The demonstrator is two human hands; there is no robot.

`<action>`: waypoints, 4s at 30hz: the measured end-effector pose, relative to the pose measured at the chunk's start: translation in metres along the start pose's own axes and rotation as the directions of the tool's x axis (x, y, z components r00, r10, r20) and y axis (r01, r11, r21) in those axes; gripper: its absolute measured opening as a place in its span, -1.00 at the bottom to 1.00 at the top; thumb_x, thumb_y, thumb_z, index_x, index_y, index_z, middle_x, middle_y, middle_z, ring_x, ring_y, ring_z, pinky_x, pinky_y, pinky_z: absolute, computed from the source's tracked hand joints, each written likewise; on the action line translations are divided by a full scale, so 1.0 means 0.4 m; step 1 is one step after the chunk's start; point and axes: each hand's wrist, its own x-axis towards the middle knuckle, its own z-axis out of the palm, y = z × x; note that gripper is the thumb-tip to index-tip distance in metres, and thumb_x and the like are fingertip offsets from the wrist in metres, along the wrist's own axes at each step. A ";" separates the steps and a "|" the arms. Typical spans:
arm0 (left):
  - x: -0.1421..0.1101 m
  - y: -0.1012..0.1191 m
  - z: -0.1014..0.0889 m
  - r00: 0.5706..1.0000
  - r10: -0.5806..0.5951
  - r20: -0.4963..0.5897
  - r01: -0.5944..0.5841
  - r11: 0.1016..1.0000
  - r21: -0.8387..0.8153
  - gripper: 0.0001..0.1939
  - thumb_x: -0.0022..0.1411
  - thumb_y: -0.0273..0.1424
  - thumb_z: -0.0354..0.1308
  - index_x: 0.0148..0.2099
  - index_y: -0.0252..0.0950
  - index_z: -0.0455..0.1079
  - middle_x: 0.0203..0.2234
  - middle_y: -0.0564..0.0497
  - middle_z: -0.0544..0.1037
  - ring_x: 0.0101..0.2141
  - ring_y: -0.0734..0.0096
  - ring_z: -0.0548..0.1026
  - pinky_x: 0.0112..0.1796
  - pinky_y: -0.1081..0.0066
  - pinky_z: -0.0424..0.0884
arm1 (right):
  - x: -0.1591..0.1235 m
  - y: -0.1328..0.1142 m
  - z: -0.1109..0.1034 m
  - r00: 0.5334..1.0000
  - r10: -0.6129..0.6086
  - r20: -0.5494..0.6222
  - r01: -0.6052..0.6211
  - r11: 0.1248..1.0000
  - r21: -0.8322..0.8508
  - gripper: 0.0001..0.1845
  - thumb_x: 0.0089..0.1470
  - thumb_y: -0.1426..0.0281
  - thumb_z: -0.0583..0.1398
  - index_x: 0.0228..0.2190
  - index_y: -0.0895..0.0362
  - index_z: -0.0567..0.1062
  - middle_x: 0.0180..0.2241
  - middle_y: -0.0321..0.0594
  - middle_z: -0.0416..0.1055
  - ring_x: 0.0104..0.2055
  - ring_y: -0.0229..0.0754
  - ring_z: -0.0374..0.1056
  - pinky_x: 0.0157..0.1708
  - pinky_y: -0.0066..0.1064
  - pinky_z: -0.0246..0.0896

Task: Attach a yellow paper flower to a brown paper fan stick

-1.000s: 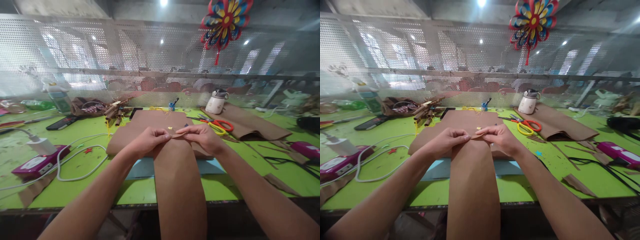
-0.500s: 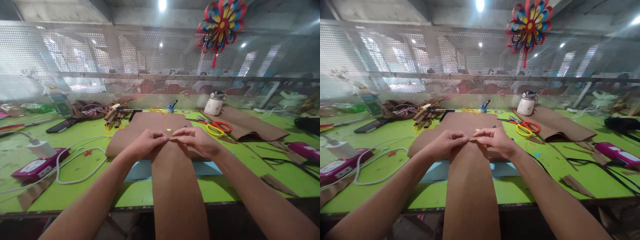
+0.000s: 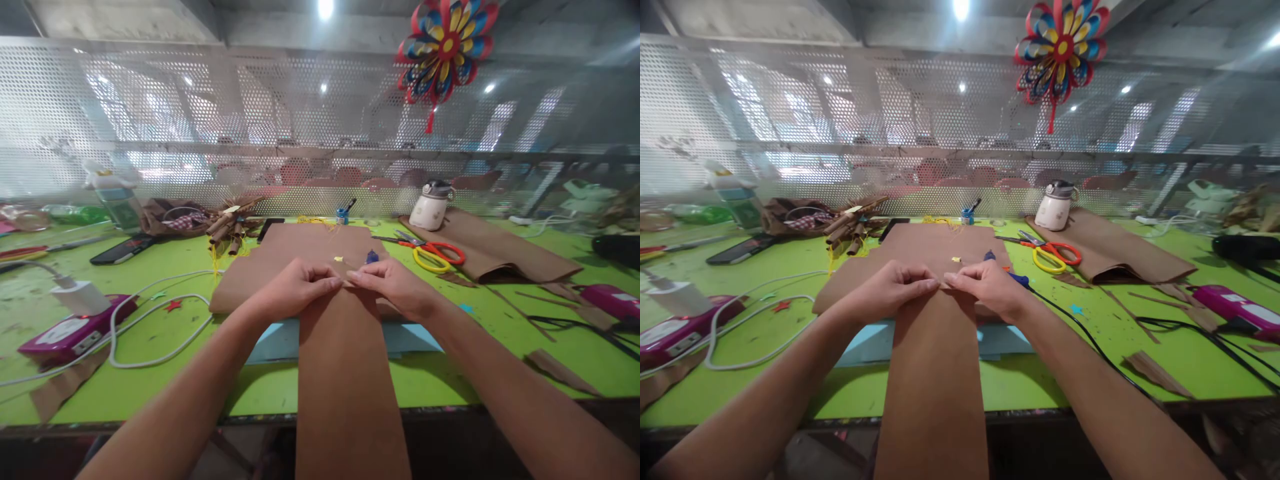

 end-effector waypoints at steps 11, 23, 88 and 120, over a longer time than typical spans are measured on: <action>0.006 -0.003 0.001 0.996 -0.050 0.080 0.044 0.996 0.083 -0.68 0.15 -0.21 0.02 -0.32 -0.38 0.43 -0.55 0.07 0.37 -0.51 0.53 0.26 -0.48 0.52 0.16 | -0.002 -0.003 0.011 0.996 0.080 -0.045 -0.085 0.988 -0.128 -0.61 -0.14 0.11 0.23 -0.64 0.20 0.39 -0.74 -0.38 0.17 -0.70 -0.41 0.02 -0.68 -0.50 -0.14; 0.007 -0.004 -0.001 0.999 -0.010 0.038 0.004 0.989 0.146 -0.70 0.16 -0.24 0.00 -0.39 -0.38 0.38 -0.57 0.09 0.31 -0.51 0.54 0.23 -0.51 0.54 0.11 | 0.001 -0.006 -0.006 0.998 0.041 -0.041 -0.048 0.979 -0.198 -0.70 -0.15 0.19 0.26 -0.55 0.20 0.45 -0.64 -0.30 0.31 -0.60 -0.36 0.16 -0.62 -0.50 0.01; 0.009 -0.031 -0.006 0.982 -0.184 0.047 0.187 0.978 -0.095 -0.66 0.03 -0.17 0.13 -0.39 -0.40 0.43 -0.63 0.09 0.33 -0.60 0.56 0.21 -0.56 0.51 0.09 | 0.007 0.008 -0.045 0.998 -0.065 0.021 0.069 0.962 -0.265 -0.70 -0.07 0.19 0.20 -0.49 0.20 0.55 -0.56 -0.28 0.36 -0.47 -0.31 0.20 -0.43 -0.45 0.07; 0.022 -0.058 -0.005 0.980 0.139 -0.141 -0.155 0.982 -0.104 -0.82 0.02 -0.49 0.15 -0.25 -0.37 0.36 -0.43 0.03 0.46 -0.41 0.54 0.39 -0.38 0.51 0.31 | 0.012 0.025 -0.058 0.997 -0.048 -0.059 0.034 0.977 -0.210 -0.65 -0.06 0.17 0.21 -0.49 0.23 0.56 -0.53 -0.20 0.43 -0.51 -0.30 0.21 -0.50 -0.45 0.04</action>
